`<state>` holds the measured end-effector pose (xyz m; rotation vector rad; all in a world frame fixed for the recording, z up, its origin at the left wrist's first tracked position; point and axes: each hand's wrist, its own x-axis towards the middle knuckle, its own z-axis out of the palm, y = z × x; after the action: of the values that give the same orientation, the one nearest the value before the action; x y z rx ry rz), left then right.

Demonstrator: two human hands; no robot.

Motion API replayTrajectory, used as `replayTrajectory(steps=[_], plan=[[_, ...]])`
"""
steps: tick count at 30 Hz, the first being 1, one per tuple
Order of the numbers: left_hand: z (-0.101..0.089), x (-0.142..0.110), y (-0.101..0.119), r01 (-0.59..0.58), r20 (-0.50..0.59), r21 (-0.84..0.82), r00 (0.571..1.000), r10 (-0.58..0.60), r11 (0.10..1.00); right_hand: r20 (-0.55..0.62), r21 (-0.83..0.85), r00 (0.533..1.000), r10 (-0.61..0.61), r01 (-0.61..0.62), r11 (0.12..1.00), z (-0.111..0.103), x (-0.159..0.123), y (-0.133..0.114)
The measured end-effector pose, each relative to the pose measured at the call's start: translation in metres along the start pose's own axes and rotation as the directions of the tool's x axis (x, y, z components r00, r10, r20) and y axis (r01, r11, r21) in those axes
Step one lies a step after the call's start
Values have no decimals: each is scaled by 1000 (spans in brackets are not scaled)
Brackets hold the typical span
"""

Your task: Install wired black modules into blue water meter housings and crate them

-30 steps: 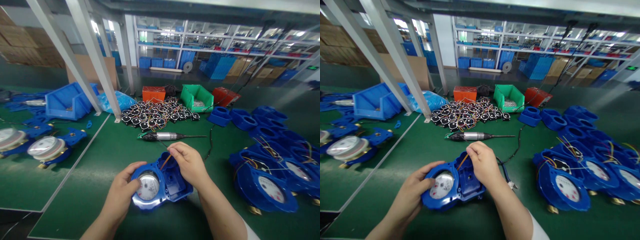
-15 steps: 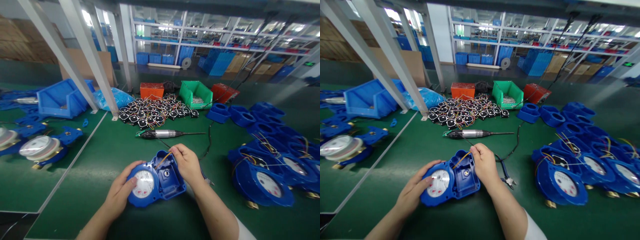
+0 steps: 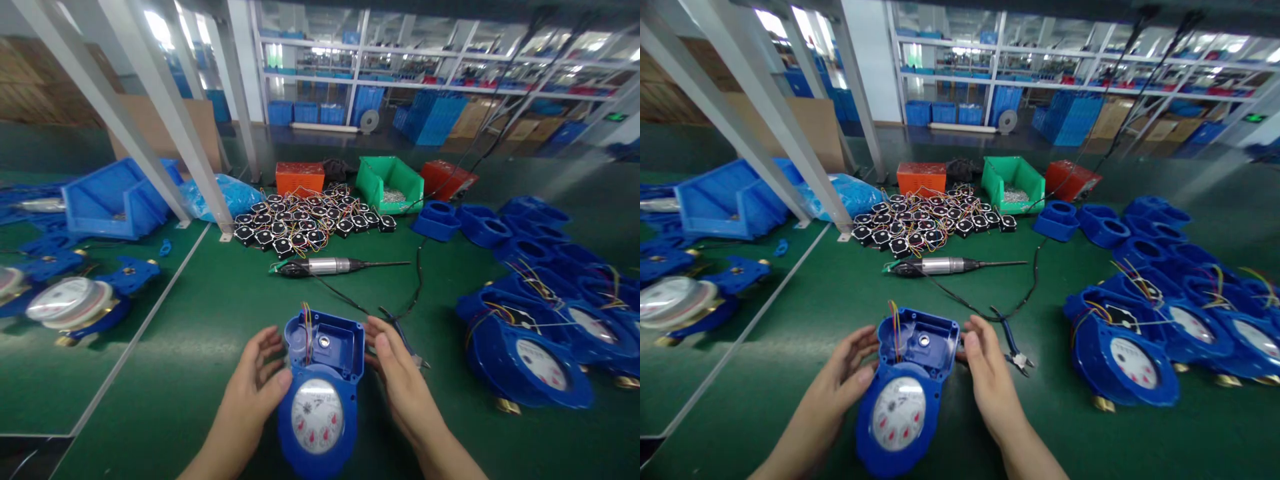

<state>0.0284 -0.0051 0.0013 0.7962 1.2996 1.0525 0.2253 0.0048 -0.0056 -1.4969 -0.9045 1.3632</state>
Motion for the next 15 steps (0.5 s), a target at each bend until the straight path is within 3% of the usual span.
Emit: replayTrajectory(steps=[6,11,15], plan=[[23,21,18,194,154,-214,975,-163,957,184,135,978,93,-119,984,5,-20,9],[29,17,19,211,178,-189,968,-177,959,259,323,963,72,-157,934,13,-22,5],[26,18,15,215,183,-182,966,-182,959,243,434,965,96,-197,879,19,-22,0]])
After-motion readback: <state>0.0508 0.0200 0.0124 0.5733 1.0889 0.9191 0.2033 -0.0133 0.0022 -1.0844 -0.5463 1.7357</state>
